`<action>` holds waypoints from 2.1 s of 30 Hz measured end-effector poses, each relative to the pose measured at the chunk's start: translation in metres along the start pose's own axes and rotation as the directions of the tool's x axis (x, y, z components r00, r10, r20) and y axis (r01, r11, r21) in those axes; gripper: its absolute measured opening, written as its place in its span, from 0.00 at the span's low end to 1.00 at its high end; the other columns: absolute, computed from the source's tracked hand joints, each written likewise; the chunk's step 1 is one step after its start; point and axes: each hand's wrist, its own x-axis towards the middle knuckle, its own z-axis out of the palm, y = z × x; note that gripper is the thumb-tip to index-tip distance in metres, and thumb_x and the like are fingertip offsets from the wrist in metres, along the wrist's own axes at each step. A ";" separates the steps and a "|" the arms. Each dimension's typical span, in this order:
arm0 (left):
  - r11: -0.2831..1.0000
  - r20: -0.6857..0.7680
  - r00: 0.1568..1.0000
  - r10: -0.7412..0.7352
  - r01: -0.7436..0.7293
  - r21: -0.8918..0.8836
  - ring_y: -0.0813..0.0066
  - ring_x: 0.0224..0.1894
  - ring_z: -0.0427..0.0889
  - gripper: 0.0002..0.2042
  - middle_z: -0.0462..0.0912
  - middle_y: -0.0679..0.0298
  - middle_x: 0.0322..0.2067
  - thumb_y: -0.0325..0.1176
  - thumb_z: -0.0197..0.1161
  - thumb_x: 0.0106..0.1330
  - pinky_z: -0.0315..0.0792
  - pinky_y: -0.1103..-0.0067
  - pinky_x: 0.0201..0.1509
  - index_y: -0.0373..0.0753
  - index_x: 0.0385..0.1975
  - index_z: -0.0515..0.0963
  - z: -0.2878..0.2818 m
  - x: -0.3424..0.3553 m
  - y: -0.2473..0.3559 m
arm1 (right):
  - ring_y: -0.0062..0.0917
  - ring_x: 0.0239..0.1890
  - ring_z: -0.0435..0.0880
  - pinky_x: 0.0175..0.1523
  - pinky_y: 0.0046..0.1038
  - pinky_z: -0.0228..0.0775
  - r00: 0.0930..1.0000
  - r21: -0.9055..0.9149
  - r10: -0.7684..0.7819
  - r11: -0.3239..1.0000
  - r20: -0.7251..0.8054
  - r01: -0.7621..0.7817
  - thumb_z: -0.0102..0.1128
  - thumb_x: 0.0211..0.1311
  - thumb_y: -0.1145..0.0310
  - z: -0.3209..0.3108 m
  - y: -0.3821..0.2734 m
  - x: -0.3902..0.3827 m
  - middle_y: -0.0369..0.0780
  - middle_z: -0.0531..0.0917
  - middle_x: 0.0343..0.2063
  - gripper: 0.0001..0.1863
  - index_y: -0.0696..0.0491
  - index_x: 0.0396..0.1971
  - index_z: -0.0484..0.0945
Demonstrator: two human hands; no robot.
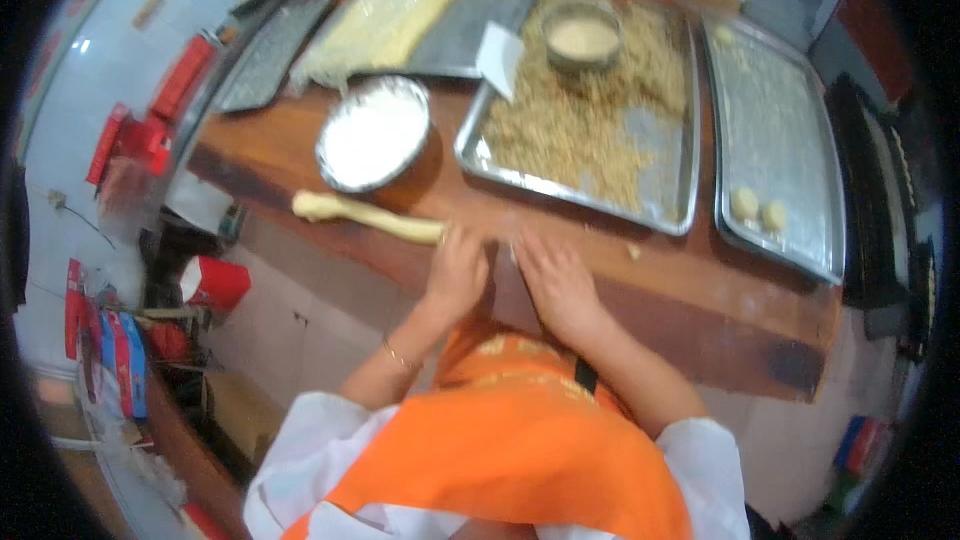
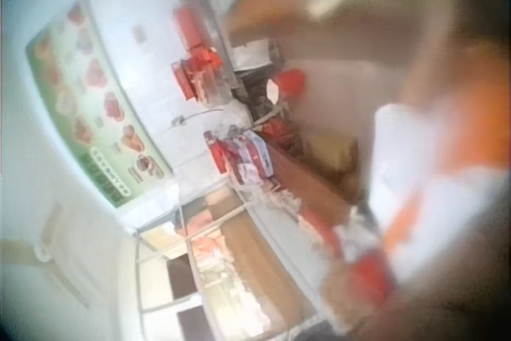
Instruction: The person handles a long roll of dough on a wooden table, divides it into smaller pieces using a scraper, and then flattens the pieces by hand. They add filling from a metal tray to the dough, pinch the dough closed to form balls, and place them onto a metal baking tray.
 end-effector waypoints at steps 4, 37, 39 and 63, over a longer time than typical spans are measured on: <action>0.974 0.118 0.972 -0.201 0.211 -0.078 0.39 0.44 0.76 0.10 0.77 0.42 0.40 0.27 0.61 0.66 0.73 0.58 0.48 0.30 0.44 0.77 -0.002 0.002 0.032 | 0.45 0.50 0.78 0.57 0.43 0.70 0.957 0.231 0.290 0.932 -0.014 -0.279 0.60 0.56 0.77 -0.063 0.019 -0.020 0.48 0.80 0.47 0.20 0.56 0.51 0.79; 0.969 0.147 0.978 -0.145 0.170 -0.177 0.49 0.42 0.81 0.08 0.81 0.49 0.39 0.20 0.57 0.64 0.75 0.66 0.46 0.31 0.41 0.77 0.005 0.028 0.010 | 0.43 0.53 0.77 0.57 0.38 0.70 0.978 0.599 0.202 0.790 -0.052 -0.131 0.55 0.53 0.85 -0.012 0.009 0.015 0.45 0.81 0.48 0.21 0.51 0.47 0.82; 0.970 0.084 0.994 -0.073 0.091 -0.227 0.47 0.44 0.81 0.09 0.81 0.49 0.41 0.19 0.57 0.63 0.76 0.65 0.47 0.31 0.43 0.77 0.015 0.041 0.017 | 0.44 0.49 0.80 0.57 0.39 0.71 0.937 0.539 0.291 0.830 -0.195 -0.145 0.56 0.53 0.86 -0.028 0.022 0.015 0.46 0.83 0.46 0.23 0.54 0.49 0.81; 0.975 -0.017 0.992 0.128 -0.128 -0.181 0.57 0.57 0.79 0.10 0.84 0.56 0.48 0.30 0.62 0.65 0.68 0.63 0.64 0.37 0.44 0.81 -0.017 0.037 -0.009 | 0.33 0.36 0.84 0.42 0.29 0.76 0.905 0.670 0.424 0.680 -0.027 -0.299 0.58 0.64 0.80 -0.069 0.017 0.000 0.44 0.84 0.35 0.09 0.57 0.42 0.83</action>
